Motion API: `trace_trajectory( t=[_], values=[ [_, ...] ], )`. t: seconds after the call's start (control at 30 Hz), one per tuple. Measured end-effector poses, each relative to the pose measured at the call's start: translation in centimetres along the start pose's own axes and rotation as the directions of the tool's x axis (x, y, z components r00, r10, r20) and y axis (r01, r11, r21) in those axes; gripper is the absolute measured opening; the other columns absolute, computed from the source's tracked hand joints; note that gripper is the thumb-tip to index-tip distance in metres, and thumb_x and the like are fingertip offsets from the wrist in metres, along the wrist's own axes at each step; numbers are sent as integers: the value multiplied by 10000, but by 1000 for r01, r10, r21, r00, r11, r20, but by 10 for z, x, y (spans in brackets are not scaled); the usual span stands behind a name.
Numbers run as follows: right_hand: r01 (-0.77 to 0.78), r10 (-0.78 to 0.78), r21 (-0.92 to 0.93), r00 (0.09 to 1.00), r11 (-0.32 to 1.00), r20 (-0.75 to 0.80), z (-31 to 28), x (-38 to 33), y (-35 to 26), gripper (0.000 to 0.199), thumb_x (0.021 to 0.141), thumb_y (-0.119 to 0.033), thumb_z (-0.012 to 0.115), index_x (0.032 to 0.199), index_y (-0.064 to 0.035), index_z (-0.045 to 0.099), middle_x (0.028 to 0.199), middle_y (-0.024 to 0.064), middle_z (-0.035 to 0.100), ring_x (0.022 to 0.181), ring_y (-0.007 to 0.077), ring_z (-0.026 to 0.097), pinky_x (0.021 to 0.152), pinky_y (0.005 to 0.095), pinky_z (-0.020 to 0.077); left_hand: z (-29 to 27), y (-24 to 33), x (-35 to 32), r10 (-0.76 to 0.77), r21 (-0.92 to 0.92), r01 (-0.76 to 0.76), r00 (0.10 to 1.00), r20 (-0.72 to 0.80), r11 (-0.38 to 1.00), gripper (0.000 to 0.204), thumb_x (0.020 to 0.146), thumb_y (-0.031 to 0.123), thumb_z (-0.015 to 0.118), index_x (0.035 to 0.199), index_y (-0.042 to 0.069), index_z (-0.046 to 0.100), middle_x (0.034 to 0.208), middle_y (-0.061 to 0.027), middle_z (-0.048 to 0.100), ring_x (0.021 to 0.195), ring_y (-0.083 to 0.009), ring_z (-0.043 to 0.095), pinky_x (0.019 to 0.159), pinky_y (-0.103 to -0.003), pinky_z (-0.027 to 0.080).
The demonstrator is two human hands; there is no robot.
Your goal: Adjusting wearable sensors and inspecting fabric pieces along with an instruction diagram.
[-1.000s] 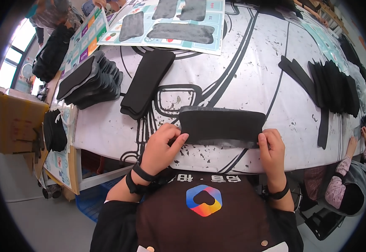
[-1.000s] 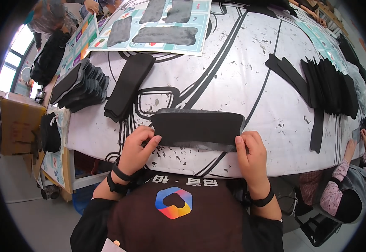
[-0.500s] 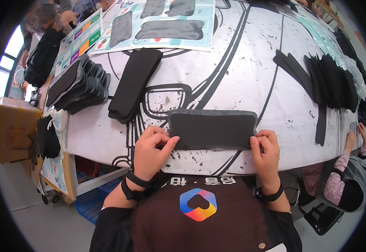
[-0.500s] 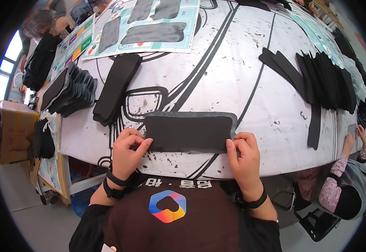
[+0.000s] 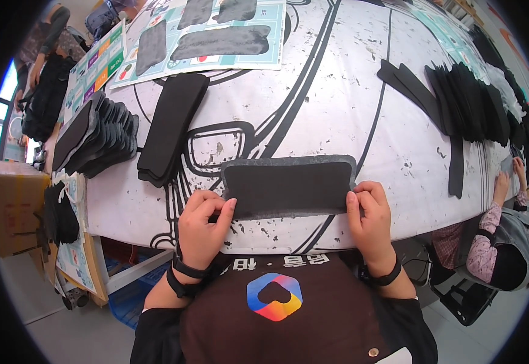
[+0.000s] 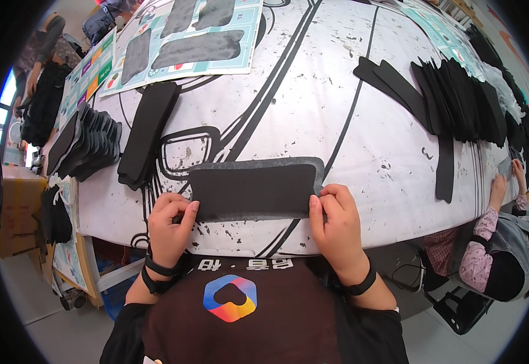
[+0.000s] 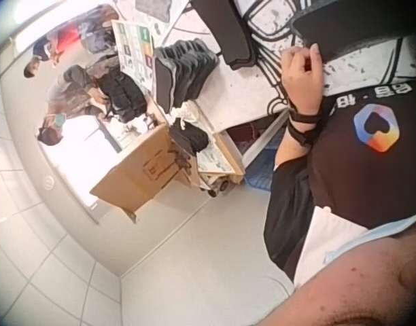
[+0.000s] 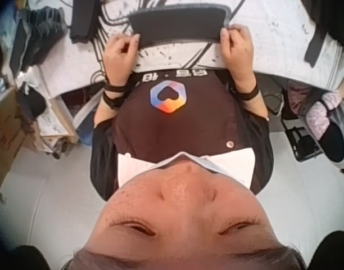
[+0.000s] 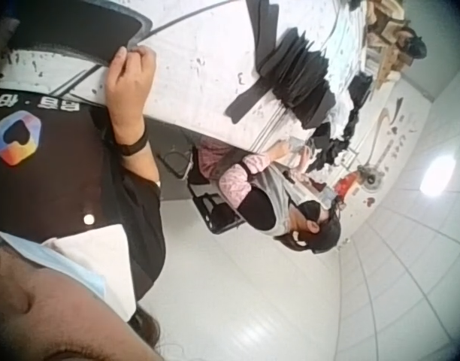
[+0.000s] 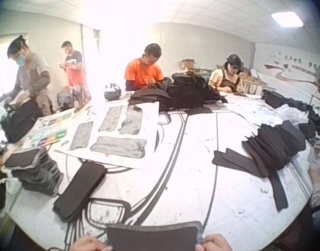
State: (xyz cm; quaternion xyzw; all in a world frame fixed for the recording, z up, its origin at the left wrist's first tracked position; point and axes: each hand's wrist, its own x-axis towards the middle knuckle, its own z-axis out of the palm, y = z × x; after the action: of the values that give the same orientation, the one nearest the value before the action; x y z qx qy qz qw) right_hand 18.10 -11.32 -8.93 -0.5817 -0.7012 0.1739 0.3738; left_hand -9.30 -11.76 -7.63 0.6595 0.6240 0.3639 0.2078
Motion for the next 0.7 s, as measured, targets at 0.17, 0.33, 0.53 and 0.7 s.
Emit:
trace_trajectory(
  t=[0.17, 0.33, 0.53, 0.7],
  values=[
    [30, -30, -31, 1000, 999, -6, 1, 0, 1, 162, 821, -46, 561, 693, 40, 511, 852, 127, 520, 651, 227, 499, 554, 296, 408, -2, 2, 1, 1, 22, -1, 1000, 0, 1000, 134, 740, 73, 683, 675, -4, 595, 717, -71, 550, 579, -165, 533, 512, -259, 416],
    [-15, 15, -20, 1000, 1000, -8, 2, 1, -3, 163, 819, -33, 560, 680, 33, 508, 833, 120, 516, 657, 220, 488, 566, 290, 396, -2, 0, 1, 37, 36, -37, 999, 3, 999, 133, 730, 75, 692, 667, -1, 604, 708, -65, 550, 580, -165, 532, 514, -266, 416],
    [12, -13, -33, 1000, 999, -11, 5, 1, -2, 153, 810, -39, 582, 694, 34, 512, 842, 125, 518, 657, 234, 495, 558, 306, 403, -5, 0, 1, 19, 49, -20, 1000, 3, 999, 129, 723, 77, 700, 673, 1, 609, 715, -63, 548, 574, -160, 534, 510, -254, 419],
    [0, -1, -27, 1000, 1000, -14, 3, 1, -4, 157, 812, -36, 579, 687, 34, 514, 835, 124, 518, 667, 236, 494, 565, 309, 402, 0, 0, 1, 10, 17, -10, 1000, -8, 1000, 125, 717, 69, 705, 677, -4, 612, 728, -66, 552, 575, -145, 549, 515, -232, 439]
  ],
)
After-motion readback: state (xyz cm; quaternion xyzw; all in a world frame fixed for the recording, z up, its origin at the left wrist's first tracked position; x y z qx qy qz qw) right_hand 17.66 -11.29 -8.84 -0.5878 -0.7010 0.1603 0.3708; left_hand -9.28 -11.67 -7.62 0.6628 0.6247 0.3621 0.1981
